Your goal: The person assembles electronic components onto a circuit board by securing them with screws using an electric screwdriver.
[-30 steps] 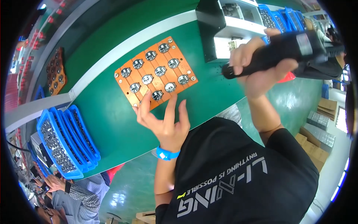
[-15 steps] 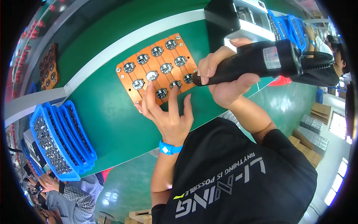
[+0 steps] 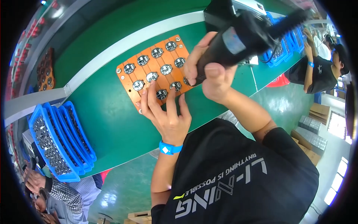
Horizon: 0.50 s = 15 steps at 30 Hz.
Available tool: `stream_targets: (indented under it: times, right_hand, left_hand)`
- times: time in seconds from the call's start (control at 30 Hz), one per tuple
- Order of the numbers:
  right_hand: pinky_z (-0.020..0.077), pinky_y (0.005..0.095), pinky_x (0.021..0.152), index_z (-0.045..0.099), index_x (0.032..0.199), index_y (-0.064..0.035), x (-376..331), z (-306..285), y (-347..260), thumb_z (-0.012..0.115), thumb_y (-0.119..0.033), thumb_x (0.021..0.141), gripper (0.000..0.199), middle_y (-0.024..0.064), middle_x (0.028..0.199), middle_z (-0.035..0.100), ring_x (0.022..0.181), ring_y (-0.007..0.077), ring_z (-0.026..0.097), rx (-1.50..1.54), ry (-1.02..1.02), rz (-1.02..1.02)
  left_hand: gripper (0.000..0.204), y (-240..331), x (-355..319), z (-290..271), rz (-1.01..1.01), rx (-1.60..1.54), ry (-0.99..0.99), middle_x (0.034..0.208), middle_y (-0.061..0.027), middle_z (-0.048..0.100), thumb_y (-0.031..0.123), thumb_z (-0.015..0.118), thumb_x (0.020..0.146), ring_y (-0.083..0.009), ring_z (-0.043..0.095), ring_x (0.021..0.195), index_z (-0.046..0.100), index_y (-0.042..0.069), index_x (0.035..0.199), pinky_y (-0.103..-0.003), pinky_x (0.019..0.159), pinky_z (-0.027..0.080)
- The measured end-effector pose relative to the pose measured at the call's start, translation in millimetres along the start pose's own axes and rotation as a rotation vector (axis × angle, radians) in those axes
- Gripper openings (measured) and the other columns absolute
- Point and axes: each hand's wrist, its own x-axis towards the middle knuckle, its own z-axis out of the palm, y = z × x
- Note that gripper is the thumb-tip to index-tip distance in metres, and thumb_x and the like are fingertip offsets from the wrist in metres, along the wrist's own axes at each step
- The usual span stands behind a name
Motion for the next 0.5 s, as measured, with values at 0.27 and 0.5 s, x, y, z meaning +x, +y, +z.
stream_targets:
  times: [0.27,0.5]
  right_hand:
    - [0.0415,0.0247,0.045,0.038,0.119,-0.0003,-0.8,-3.2,-1.9,0.065,-0.043,0.091,0.058,0.0088,0.061,0.055,0.045,0.0122,0.049,-0.016,0.092,-0.031]
    - [0.043,0.0294,0.043,0.028,0.143,-0.011,7.9,-34.0,-67.1,0.03,-0.093,0.072,0.108,0.0056,0.057,0.049,0.042,0.0169,0.049,-0.158,0.35,-0.047]
  left_hand:
    - [0.022,8.9,1.7,-2.7,-0.007,-0.002,-0.007,0.136,-0.0197,0.051,0.011,0.073,0.078,-0.0416,0.04,0.128,0.071,0.006,0.099,-0.056,0.107,0.032]
    - [0.027,8.3,-3.4,-1.2,0.002,0.024,-0.019,0.136,-0.0186,0.05,0.011,0.073,0.078,-0.0419,0.04,0.129,0.069,0.008,0.105,-0.058,0.108,0.029]
